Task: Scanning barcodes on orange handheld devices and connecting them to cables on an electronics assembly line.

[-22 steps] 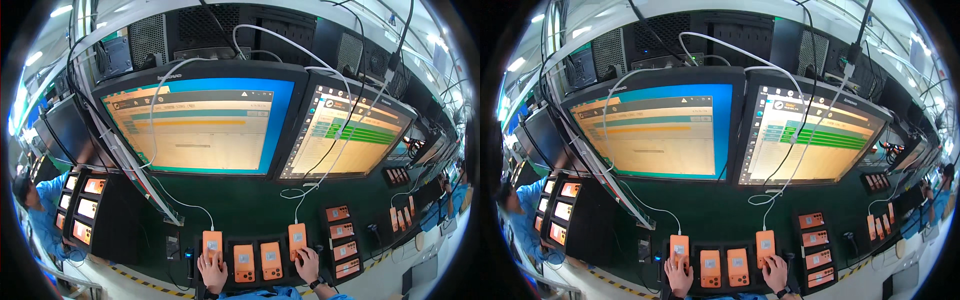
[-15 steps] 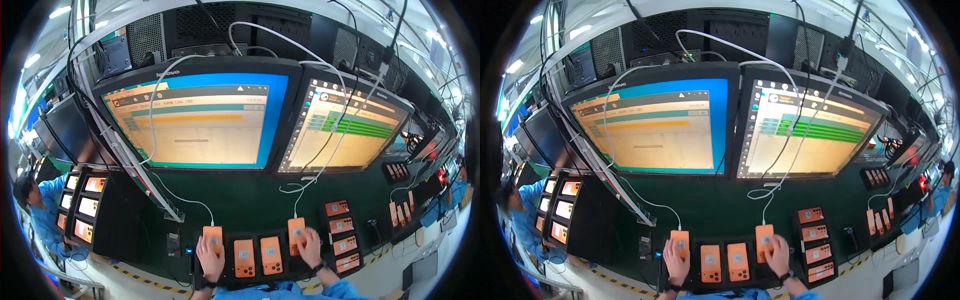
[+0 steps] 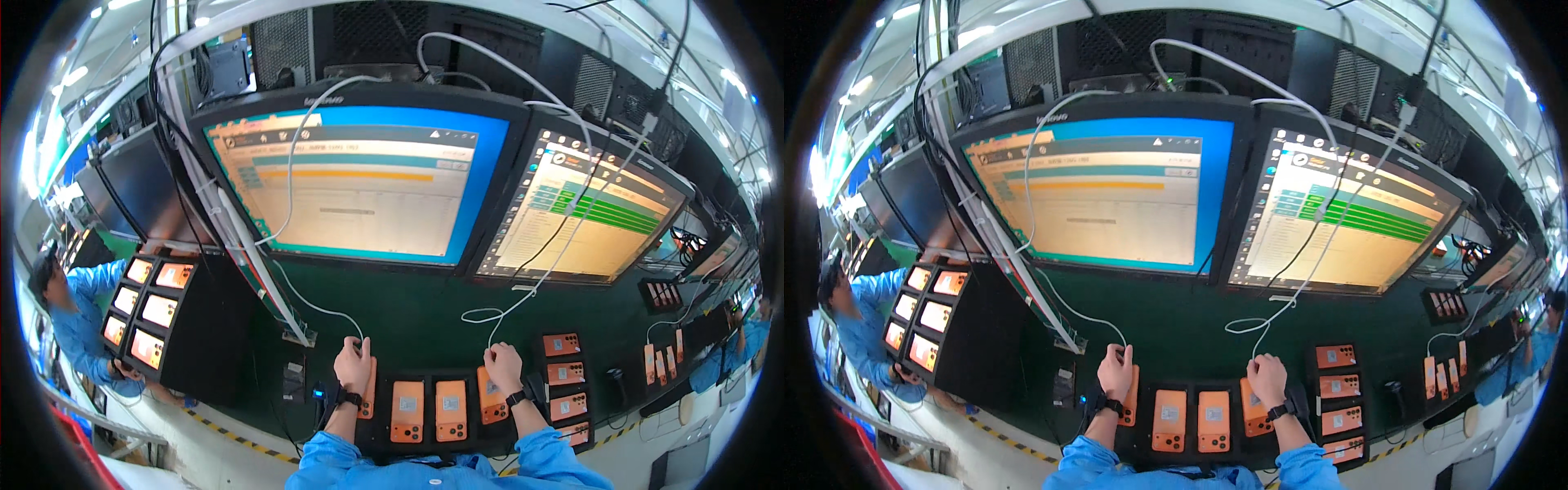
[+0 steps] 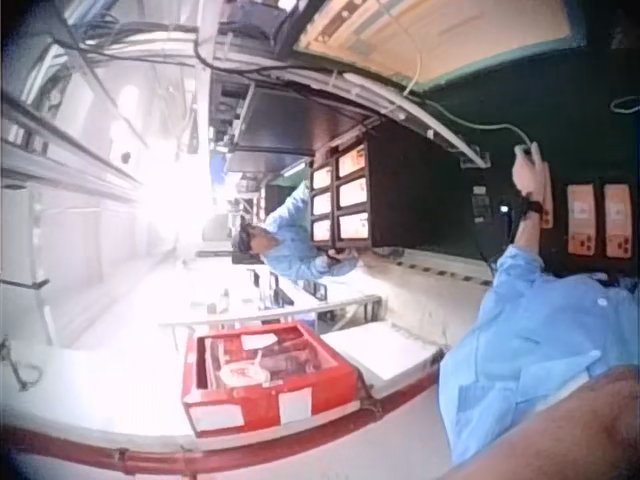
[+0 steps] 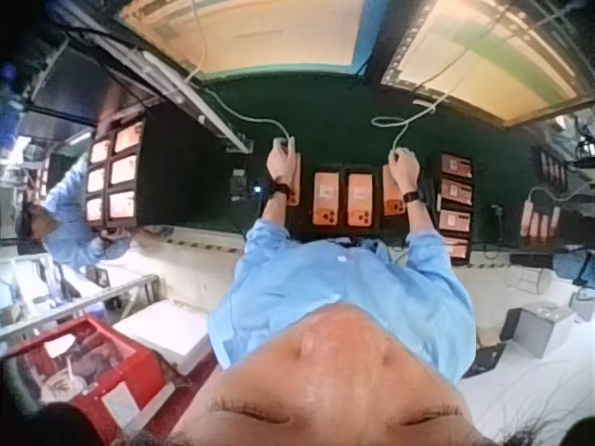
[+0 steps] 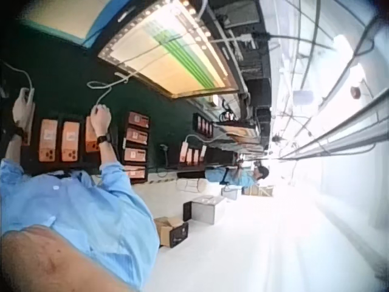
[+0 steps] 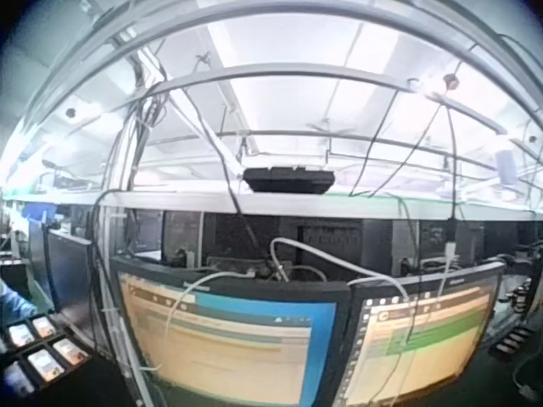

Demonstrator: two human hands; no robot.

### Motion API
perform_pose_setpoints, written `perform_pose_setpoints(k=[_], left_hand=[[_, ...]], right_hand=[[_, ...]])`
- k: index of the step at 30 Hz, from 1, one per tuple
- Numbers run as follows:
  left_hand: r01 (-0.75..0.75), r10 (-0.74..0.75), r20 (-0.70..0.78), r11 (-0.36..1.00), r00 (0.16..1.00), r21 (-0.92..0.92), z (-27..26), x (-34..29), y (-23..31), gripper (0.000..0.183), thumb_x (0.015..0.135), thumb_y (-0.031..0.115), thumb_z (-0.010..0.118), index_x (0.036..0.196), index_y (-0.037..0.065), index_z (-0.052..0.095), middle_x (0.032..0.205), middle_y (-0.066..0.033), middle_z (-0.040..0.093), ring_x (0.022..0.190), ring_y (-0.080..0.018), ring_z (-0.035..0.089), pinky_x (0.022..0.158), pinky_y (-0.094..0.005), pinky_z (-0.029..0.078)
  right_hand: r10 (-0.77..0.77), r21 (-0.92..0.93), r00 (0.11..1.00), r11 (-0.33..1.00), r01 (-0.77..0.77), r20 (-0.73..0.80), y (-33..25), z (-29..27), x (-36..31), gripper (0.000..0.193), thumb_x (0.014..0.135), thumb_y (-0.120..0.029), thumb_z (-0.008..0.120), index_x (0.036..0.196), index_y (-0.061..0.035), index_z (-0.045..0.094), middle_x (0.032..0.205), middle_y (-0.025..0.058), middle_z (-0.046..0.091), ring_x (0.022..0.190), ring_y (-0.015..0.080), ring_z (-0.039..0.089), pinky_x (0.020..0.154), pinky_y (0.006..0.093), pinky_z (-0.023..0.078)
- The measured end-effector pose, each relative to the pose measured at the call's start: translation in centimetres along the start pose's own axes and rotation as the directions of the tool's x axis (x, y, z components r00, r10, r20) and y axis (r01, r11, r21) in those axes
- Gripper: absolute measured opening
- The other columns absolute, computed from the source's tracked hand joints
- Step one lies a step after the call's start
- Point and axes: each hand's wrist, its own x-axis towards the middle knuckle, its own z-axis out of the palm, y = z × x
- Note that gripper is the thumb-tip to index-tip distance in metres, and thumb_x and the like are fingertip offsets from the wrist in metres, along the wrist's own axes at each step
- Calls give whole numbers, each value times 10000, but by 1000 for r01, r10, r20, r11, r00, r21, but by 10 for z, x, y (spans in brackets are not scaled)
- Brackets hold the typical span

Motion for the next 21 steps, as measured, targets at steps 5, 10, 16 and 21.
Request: perform_pose_setpoints(k=[5,10,16,21], left_hand=[[-56,55,13,995,998,84,4,6,-1,327,944,378,593,885,56,593,749,-158,668,730,-356,662,646,-456,513],[-135,136,1,984,991,118,6,5,-5,327,952,336,575,795,51,601,703,-150,645,717,-354,648,653,-464,503],[-356,388,-32,872,921,337,-7,2,1,259,910,207,579,724,39,643,813,-130,601,855,-325,577,737,-445,460],[-431,445,44,830,894,353,-32,-29,7,234,884,169,583,693,42,629,805,-128,614,858,-314,565,776,-438,446]], right_hand=[[28,-20,987,999,-25,155,-4,-12,-18,240,833,-201,641,636,-76,584,699,106,617,706,329,625,627,450,504],[147,-131,984,982,-134,99,8,-18,-9,238,982,-262,534,823,-85,544,606,169,611,591,386,629,529,510,479],[110,16,989,994,-112,101,15,-9,-24,226,973,-267,549,839,-86,570,662,165,628,648,381,638,547,482,483],[129,159,992,979,-126,-7,16,3,-45,179,957,-224,577,852,-82,600,675,141,623,633,355,626,546,438,473]])
